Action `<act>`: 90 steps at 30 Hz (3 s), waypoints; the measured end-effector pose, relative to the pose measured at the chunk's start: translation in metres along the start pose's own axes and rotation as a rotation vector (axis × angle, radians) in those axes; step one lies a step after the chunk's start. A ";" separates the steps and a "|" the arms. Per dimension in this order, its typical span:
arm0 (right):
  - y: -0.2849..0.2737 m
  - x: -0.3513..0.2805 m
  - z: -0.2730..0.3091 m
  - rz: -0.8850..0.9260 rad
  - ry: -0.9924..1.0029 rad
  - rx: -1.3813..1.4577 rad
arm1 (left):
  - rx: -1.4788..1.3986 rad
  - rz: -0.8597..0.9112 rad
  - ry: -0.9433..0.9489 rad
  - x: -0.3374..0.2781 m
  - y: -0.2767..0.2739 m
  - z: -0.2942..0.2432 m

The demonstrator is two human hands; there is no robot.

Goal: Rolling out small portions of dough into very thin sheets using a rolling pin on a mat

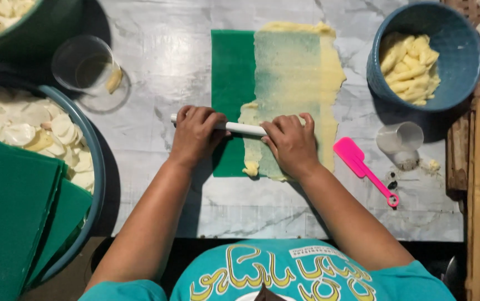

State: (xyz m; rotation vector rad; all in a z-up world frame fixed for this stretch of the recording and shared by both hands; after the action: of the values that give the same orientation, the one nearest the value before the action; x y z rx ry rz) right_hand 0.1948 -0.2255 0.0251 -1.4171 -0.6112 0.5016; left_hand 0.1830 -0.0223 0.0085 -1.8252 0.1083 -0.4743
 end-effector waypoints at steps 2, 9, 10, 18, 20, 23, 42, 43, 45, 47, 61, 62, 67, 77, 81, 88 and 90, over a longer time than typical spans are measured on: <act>-0.005 -0.021 0.006 -0.034 -0.007 -0.001 | 0.045 -0.051 0.028 -0.017 -0.006 -0.019; -0.017 -0.093 0.036 0.010 0.017 0.171 | 0.046 -0.091 0.018 -0.068 -0.048 -0.080; -0.014 -0.095 0.039 0.008 0.016 0.168 | 0.047 -0.094 0.019 -0.071 -0.044 -0.079; -0.005 -0.072 0.037 0.102 0.155 0.093 | 0.019 0.039 -0.099 -0.052 -0.036 -0.078; -0.013 -0.044 0.025 0.087 0.191 0.077 | -0.009 0.109 -0.179 -0.027 -0.037 -0.070; -0.006 -0.006 0.001 0.169 0.290 0.087 | -0.040 0.238 -0.315 0.003 -0.022 -0.045; 0.003 -0.105 0.042 -0.119 0.005 0.109 | 0.043 -0.087 -0.006 -0.095 -0.028 -0.081; -0.007 -0.102 0.048 -0.119 0.001 0.111 | 0.044 -0.088 -0.010 -0.095 -0.029 -0.079; -0.026 -0.094 0.057 -0.113 0.031 0.115 | -0.028 -0.029 -0.004 -0.092 -0.022 -0.076; -0.016 -0.085 0.054 -0.025 0.052 0.116 | -0.041 0.046 -0.060 -0.079 -0.025 -0.075; 0.014 -0.096 0.049 0.121 0.157 0.104 | -0.018 0.309 -0.348 -0.076 -0.003 -0.075; 0.012 -0.093 0.049 0.102 0.143 0.134 | -0.023 0.272 -0.292 -0.073 -0.007 -0.077; 0.000 -0.113 0.043 -0.032 0.100 0.189 | -0.017 0.133 -0.121 -0.097 -0.006 -0.078; 0.002 -0.055 0.025 0.121 0.263 0.111 | -0.021 0.261 -0.266 -0.032 -0.011 -0.059; 0.009 0.014 -0.018 0.231 0.420 0.116 | -0.022 0.297 -0.402 0.022 -0.005 -0.026; 0.006 -0.005 -0.006 0.326 0.427 0.152 | -0.034 0.307 -0.433 0.006 0.003 -0.028; -0.003 -0.038 0.020 0.212 0.310 0.141 | 0.002 0.232 -0.381 -0.025 0.002 -0.047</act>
State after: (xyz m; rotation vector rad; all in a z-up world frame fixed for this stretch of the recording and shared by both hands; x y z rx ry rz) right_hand 0.1524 -0.2358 0.0257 -1.3954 -0.1745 0.4694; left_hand 0.1436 -0.0572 0.0108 -1.8420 0.0560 0.0390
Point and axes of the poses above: each hand's wrist, its own x-axis towards the middle knuckle, its own y-axis out of the palm, z = x × y, the point moved 10 cm from there along x, towards the middle knuckle, and after that the axes turned 11 degrees about z, right-handed, at the moved point
